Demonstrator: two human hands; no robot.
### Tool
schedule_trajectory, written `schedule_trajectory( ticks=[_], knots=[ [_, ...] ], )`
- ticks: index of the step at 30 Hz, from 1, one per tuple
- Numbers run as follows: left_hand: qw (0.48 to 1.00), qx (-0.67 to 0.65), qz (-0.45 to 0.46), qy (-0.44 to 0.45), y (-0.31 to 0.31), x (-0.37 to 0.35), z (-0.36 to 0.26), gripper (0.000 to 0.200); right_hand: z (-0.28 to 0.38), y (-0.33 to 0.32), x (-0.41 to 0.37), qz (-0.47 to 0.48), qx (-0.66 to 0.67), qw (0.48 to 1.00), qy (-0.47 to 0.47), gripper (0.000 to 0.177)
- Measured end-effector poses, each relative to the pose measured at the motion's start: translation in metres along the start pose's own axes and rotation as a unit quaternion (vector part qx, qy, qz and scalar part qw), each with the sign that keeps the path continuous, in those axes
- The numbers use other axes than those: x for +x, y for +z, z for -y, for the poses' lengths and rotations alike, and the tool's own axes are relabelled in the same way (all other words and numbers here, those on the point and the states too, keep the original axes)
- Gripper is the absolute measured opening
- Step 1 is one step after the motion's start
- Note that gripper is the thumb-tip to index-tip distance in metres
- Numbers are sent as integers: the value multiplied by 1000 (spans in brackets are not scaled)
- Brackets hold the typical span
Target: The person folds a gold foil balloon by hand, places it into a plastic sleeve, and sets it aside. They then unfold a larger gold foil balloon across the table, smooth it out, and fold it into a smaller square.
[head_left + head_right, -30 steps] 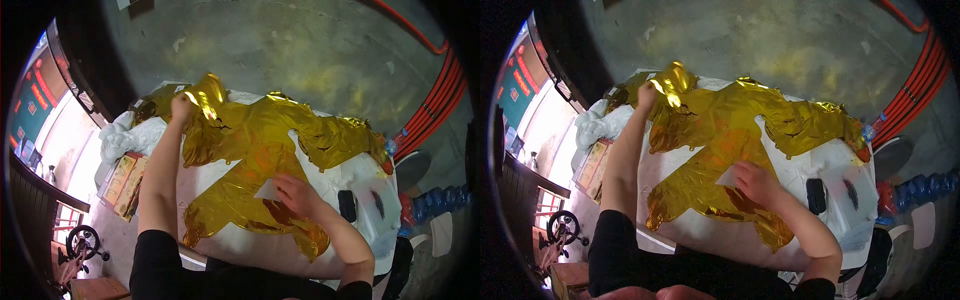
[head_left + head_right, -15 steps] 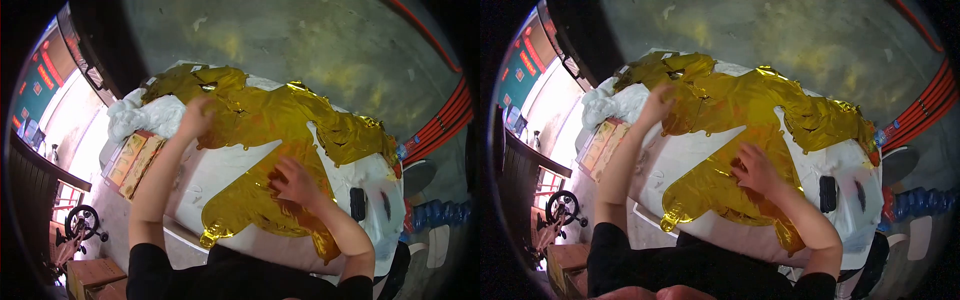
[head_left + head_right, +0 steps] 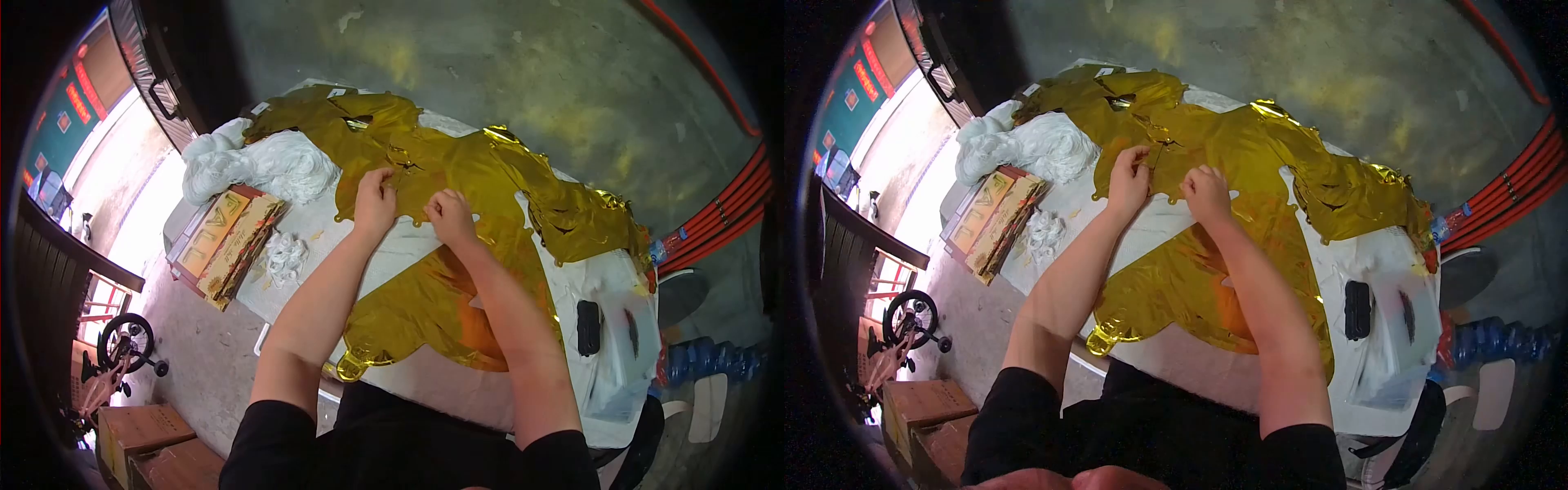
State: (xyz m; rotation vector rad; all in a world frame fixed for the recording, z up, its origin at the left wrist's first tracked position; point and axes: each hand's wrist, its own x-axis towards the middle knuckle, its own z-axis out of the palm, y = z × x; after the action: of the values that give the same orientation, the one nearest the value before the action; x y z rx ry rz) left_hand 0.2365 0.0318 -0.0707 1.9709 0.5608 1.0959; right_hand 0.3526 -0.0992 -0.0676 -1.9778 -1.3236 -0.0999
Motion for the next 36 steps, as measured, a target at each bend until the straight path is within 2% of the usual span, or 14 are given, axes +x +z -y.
schedule_trajectory(
  ticks=[5,9,14,18,20,22,25,28,30,31,32,33,34,36],
  knots=[
    [1000,1,-2,-18,4,1,-2,28,16,-5,-5,-46,-76,996,15,22],
    [998,-38,-14,-41,5,1,0,28,17,0,2,16,-84,994,67,20],
    [995,-85,-42,-24,6,4,4,27,5,5,4,-3,-114,993,21,19],
    [999,-18,5,-27,1,2,-3,25,-4,3,15,0,-104,994,26,13],
    [1000,8,13,-19,0,1,-7,23,-19,4,24,3,84,990,116,17],
    [993,64,50,84,0,-1,-18,24,-23,-9,32,9,166,976,142,21],
    [981,32,131,137,2,-4,-28,25,-30,-20,38,-16,308,930,198,27],
    [964,95,132,210,7,-9,-17,26,-23,-28,36,20,278,941,193,25],
    [952,139,123,242,5,-8,-24,27,-9,-29,25,79,161,982,57,22],
    [941,209,225,145,-3,-5,-40,28,-7,-29,26,79,160,982,59,22],
    [905,273,322,45,-6,-4,-50,29,-4,-29,26,57,69,996,-19,20],
    [905,271,325,46,-4,-5,-45,29,-4,-30,27,34,-24,994,-96,19],
    [915,267,287,93,-2,-6,-37,31,-5,-33,32,103,-88,991,-7,20],
    [922,261,249,142,1,-8,-29,33,-8,-42,42,122,-151,981,17,19]
  ],
)
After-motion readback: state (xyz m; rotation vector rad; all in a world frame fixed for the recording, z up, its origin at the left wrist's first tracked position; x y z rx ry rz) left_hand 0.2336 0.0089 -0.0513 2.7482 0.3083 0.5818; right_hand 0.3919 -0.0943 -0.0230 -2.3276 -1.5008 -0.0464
